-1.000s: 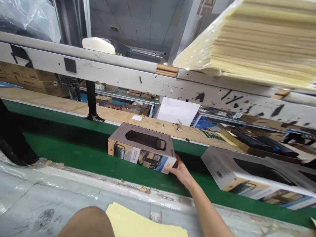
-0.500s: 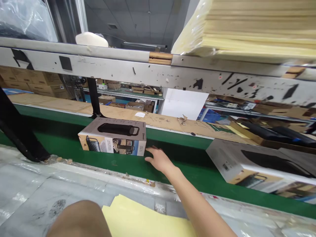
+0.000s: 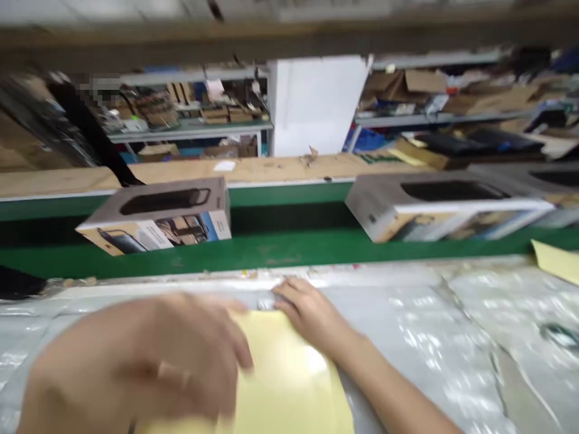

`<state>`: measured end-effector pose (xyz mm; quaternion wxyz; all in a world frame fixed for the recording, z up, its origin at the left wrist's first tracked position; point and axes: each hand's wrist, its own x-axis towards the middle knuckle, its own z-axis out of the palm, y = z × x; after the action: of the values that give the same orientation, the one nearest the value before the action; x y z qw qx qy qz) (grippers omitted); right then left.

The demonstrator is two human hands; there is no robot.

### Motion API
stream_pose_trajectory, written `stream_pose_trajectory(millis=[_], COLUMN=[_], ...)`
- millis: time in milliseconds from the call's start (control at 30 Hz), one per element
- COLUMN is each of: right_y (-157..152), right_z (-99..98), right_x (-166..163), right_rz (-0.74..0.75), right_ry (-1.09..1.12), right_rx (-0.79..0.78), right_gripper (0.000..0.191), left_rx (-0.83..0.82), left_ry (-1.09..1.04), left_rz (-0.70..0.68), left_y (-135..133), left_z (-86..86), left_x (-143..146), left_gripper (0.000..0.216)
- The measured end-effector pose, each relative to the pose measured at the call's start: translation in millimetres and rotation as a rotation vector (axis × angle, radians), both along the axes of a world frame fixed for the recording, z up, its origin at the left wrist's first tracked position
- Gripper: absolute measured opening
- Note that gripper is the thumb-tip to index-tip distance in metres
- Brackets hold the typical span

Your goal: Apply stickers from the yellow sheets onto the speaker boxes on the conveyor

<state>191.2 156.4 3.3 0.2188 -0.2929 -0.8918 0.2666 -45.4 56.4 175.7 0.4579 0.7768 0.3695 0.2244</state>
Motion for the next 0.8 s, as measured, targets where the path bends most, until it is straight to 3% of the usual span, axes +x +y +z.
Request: stream_pose_trajectory(millis=[67, 167, 267, 367, 567, 700, 800], right_y=[7.8, 21.0, 27.8, 28.4, 25.7, 33.9, 41.0], right_z=[7.4, 17.8, 26.0, 32.8, 36.7, 17.4, 2.9], right_x=[6.1, 22.0, 36.1, 42.7, 41.7, 38.6, 36.8], right_rz=[0.054, 0.055, -0.007, -0.065, -0.071, -0.124, -0.177], right_ry=[0.017, -0.027, -0.103, -0.151, -0.110, -0.015, 0.080], right_rx=[-0.017, -0.047, -0.059, -0.068, -0.094, -0.184, -0.248], right_gripper=[0.024, 0.023, 0.022, 0.016, 0.009, 0.008, 0.012], left_rx=[-0.021, -0.049, -0.140, -0.205, -0.206, -0.182, -0.190], left_ry=[0.209, 0.619, 0.761, 0.812, 0.869, 0.845, 0.709], left_rz=[0.130, 0.292, 0.231, 0.130, 0.063, 0.088, 0.065], left_y=[22.1, 48.2, 61.8, 64.0, 56.6, 59.6, 64.7], left_z=[-11.8, -42.4, -70.6, -86.6, -95.1, -98.5, -89.4], left_x=[0.1, -1.1, 5.0, 19.6, 44.3, 42.5, 30.5], left_gripper=[0.032, 0.030, 0.030, 0.038, 0.028, 0.022, 0.020])
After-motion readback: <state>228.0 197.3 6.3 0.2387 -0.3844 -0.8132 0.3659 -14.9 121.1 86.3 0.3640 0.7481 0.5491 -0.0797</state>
